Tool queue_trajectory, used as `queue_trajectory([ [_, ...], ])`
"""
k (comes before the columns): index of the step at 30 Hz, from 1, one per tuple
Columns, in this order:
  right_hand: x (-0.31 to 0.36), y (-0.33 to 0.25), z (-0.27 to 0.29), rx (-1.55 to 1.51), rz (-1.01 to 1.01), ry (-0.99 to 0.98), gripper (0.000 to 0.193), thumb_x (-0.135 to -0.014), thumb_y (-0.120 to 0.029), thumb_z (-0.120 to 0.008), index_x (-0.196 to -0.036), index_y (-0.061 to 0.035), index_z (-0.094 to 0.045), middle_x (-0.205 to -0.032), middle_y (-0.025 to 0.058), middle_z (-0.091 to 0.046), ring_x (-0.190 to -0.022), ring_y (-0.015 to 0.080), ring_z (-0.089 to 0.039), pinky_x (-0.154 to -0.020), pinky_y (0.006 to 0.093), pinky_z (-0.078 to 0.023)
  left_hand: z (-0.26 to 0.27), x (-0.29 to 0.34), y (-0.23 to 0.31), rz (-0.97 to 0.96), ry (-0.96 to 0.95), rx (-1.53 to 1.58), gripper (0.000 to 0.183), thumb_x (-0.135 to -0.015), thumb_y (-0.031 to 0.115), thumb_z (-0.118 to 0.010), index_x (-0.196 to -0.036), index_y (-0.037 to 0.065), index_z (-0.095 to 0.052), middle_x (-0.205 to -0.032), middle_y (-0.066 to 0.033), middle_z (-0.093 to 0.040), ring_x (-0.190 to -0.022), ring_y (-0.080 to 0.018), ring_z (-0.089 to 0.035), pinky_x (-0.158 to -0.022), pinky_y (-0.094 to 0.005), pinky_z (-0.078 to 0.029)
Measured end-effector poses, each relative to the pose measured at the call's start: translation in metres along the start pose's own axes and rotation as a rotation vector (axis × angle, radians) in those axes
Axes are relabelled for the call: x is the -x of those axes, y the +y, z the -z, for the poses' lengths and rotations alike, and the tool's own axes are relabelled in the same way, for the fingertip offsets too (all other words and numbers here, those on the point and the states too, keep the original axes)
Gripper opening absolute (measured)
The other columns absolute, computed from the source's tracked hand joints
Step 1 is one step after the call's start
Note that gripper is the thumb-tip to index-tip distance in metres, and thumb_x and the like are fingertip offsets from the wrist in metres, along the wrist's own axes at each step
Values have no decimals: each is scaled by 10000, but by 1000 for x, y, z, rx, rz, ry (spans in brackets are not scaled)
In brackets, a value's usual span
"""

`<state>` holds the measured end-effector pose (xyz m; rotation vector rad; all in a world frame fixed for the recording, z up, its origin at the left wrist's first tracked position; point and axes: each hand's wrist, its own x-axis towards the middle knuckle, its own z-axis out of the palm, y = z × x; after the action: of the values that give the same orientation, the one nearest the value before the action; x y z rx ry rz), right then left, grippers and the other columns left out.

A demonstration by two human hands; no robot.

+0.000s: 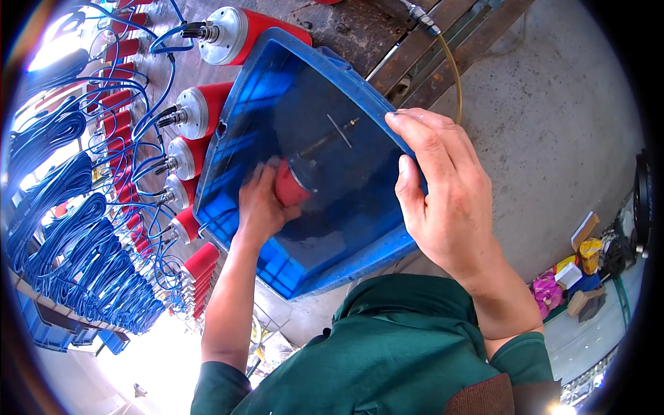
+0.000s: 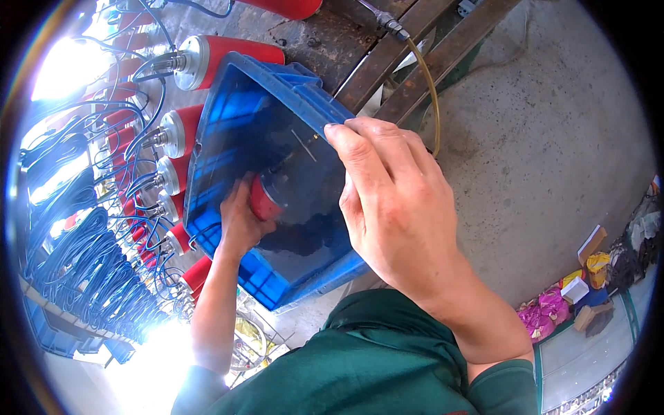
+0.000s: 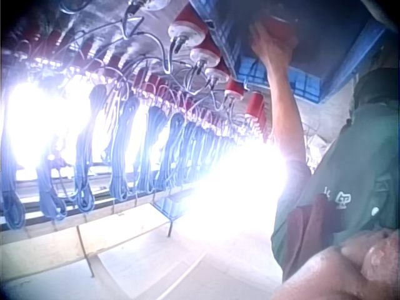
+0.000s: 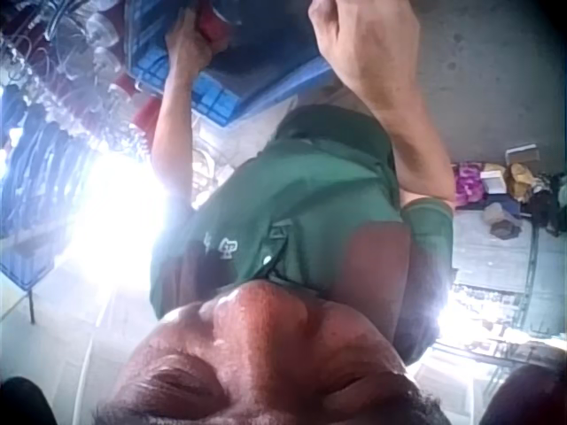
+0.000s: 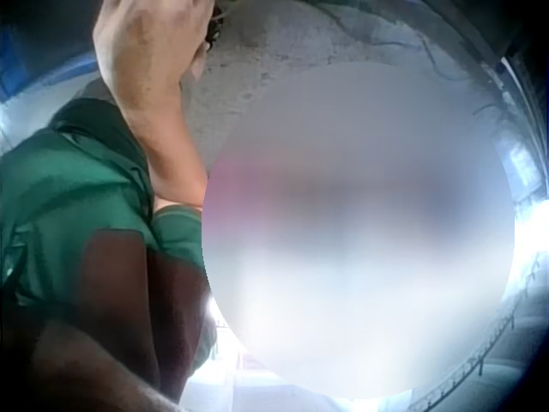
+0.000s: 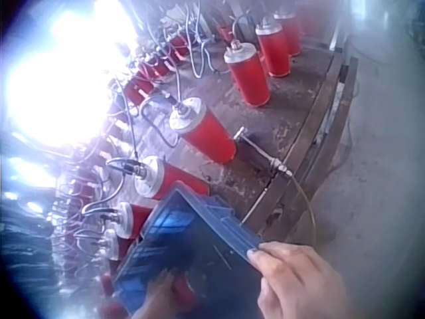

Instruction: The person submerges a red cylindrical canister into a blue water basin, removes it, and uses a handheld tool to manipulate the valve assembly on top. The person repeats this with a second red canister, turning the valve and pressing the tool into the top assembly.

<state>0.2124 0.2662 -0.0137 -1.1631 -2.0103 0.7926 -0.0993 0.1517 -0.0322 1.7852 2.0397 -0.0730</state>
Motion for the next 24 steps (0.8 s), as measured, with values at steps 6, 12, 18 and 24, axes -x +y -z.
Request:
queue_trajectory([
  [6, 0, 0, -2, -15, -3, 5, 508, -855, 70, -718, -1350, -35, -680, -1228, 165, -709, -1097, 364, -705, -963, 446, -591, 2, 0, 4, 3, -6, -26, 952, -562, 161, -986, -1438, 117, -615, -1187, -197, -696, -1077, -448, -672, -1000, -495, -562],
  [12, 0, 0, 0, -18, -6, 3, 507, -854, 68, -720, -1349, -36, -681, -1226, 163, -707, -1089, 362, -704, -957, 448, -592, 3, 0, 4, 32, -35, -33, 966, -559, 154, -997, -1443, 121, -610, -1223, -197, -702, -1092, -451, -675, -1041, -498, -556],
  [18, 0, -1, 0, -18, -14, -3, 505, -851, 66, -723, -1344, -36, -686, -1228, 162, -708, -1091, 360, -705, -959, 448, -590, 2, 0, 1, -1, -21, 8, 999, -559, 147, -1007, -1466, 118, -590, -1262, -202, -701, -1119, -449, -681, -1051, -499, -562],
  [24, 0, 1, 0, -14, -10, -2, 502, -853, 65, -724, -1343, -36, -689, -1231, 161, -710, -1099, 359, -705, -963, 448, -589, 4, 1, -1, 35, -8, -5, 975, -563, 144, -1019, -1441, 118, -594, -1251, -188, -704, -1110, -441, -687, -1032, -498, -572],
])
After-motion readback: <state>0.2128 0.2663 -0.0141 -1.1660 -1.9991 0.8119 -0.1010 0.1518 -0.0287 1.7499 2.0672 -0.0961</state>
